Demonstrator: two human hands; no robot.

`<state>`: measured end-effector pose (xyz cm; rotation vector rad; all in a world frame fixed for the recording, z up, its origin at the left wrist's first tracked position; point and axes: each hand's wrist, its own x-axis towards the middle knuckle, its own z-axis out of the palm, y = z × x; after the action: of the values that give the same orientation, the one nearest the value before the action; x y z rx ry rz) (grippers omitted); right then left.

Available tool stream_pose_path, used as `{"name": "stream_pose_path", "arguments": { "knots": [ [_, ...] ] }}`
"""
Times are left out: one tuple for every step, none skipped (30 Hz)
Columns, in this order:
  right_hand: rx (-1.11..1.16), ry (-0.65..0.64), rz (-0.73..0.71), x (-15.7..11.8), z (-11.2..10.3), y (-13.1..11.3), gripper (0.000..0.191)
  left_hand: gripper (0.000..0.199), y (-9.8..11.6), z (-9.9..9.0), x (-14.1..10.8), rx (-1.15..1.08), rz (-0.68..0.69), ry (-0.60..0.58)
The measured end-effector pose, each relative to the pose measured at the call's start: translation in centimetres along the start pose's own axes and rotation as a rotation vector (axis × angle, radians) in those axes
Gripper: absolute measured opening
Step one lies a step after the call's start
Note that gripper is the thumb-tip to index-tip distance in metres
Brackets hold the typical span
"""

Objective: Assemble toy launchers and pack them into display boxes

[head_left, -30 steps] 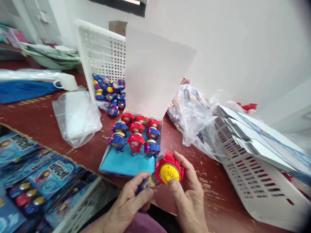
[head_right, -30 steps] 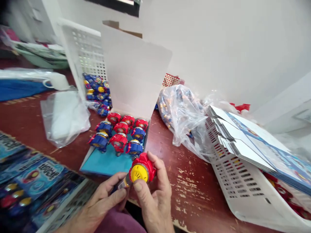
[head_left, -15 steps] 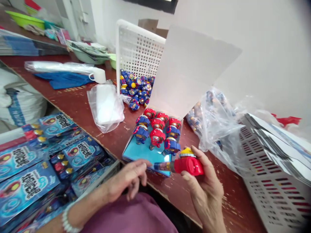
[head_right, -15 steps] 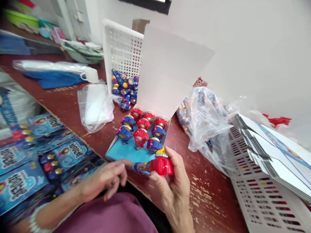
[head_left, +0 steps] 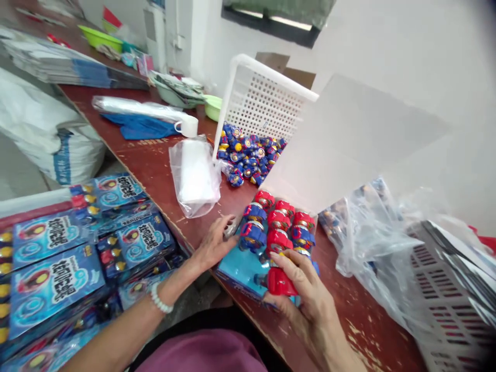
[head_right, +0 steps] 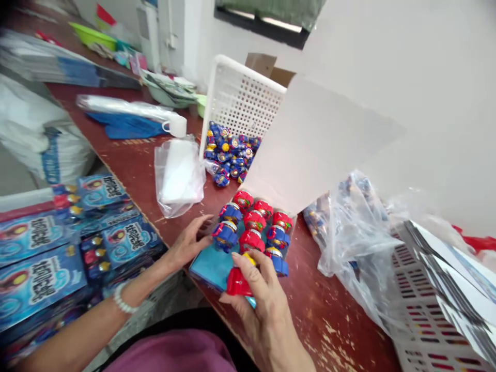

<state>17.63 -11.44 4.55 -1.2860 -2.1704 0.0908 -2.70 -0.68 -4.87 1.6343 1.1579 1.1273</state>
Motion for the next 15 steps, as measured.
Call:
{"name": "stream_pose_path", "arguments": {
  "knots": [
    [-0.008,-0.013,0.014,0.5,-0.1,0.3,0.050,0.053,-0.1,0.4,0.5,-0.011,0.012,-0.021],
    [-0.012,-0.022,0.030,0.9,-0.2,0.6,0.051,0.054,-0.1,0.7,0.9,-0.021,0.021,-0.037],
    [-0.008,-0.024,0.043,1.3,-0.2,0.9,0.052,0.055,-0.1,0.9,1.2,-0.030,0.024,-0.047],
    [0.002,-0.027,0.050,1.6,-0.3,1.0,0.052,0.057,-0.1,1.1,1.5,-0.038,0.022,-0.051],
    [0.015,-0.039,0.047,1.8,-0.4,1.1,0.051,0.058,-0.1,1.3,1.6,-0.047,0.015,-0.052],
    [0.027,-0.057,0.039,1.9,-0.6,1.1,0.051,0.060,0.0,1.4,1.6,-0.056,0.006,-0.051],
    [0.034,-0.075,0.026,1.9,-0.8,1.0,0.050,0.060,0.0,1.4,1.6,-0.067,-0.003,-0.051],
    [0.035,-0.090,0.020,1.8,-1.0,1.0,0.049,0.060,0.1,1.4,1.6,-0.080,-0.009,-0.053],
    [0.030,-0.092,0.024,1.5,-1.3,0.9,0.049,0.060,0.1,1.4,1.5,-0.096,-0.012,-0.054],
    [0.022,-0.085,0.035,1.2,-1.5,0.8,0.049,0.059,0.2,1.3,1.4,-0.112,-0.014,-0.054],
    [0.015,-0.072,0.045,0.9,-1.7,0.7,0.050,0.058,0.2,1.3,1.4,-0.130,-0.017,-0.053],
    [0.010,-0.057,0.052,0.6,-1.8,0.6,0.051,0.057,0.2,1.2,1.3,-0.148,-0.022,-0.050],
    [0.006,-0.050,0.054,0.2,-1.9,0.6,0.052,0.057,0.2,1.2,1.3,-0.166,-0.029,-0.047],
    [0.002,-0.045,0.056,0.0,-1.9,0.5,0.053,0.056,0.3,1.2,1.4,-0.189,-0.038,-0.039],
    [-0.004,-0.040,0.058,-0.3,-1.8,0.4,0.053,0.055,0.4,1.2,1.4,-0.210,-0.048,-0.027]
  ]
}}
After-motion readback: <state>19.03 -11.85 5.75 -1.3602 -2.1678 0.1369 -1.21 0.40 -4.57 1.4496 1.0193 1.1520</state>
